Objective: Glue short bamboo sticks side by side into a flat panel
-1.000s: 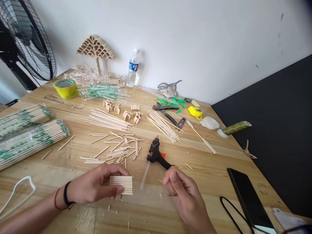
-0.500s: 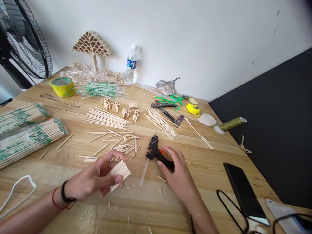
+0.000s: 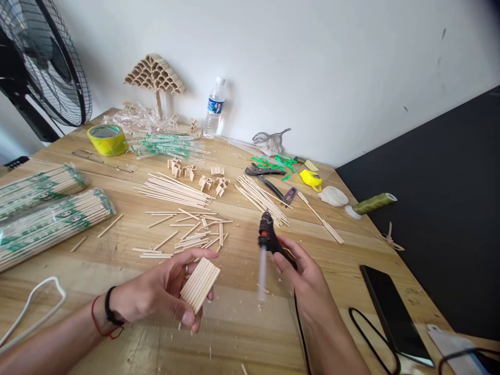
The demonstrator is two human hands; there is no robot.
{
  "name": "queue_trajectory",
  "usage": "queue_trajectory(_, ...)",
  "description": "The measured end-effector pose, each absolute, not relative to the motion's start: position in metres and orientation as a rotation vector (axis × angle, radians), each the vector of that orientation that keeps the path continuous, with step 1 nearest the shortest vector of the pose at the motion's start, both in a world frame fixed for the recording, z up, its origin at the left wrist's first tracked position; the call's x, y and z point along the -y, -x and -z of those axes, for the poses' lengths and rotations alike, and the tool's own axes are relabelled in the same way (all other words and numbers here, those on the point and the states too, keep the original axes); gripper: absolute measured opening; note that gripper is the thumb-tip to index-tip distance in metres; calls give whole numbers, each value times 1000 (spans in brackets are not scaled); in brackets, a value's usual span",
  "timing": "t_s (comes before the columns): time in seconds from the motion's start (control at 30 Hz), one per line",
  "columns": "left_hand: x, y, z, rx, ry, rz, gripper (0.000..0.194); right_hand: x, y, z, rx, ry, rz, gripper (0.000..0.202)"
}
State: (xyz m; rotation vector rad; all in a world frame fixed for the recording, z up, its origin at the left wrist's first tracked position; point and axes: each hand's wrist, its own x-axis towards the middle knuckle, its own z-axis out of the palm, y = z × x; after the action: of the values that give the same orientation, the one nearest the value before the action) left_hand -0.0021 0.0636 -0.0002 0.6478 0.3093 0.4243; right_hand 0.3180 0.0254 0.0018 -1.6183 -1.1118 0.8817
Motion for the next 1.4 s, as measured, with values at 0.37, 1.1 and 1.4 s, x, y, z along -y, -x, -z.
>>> queue_trajectory(0.37,-55,1,-16,-369,-855,-318,59,-12,-292,-23,932,1232,-1375,40)
queue_trajectory(1.1,-61,0,-2,-429,-1094,-460,64,4,-283,-11,1153,1091,-1514,35)
queue_trajectory(1.4,-58,-4,-6,-564,-1085,-442,63,8,-270,-9,1187,1064,-1623,32)
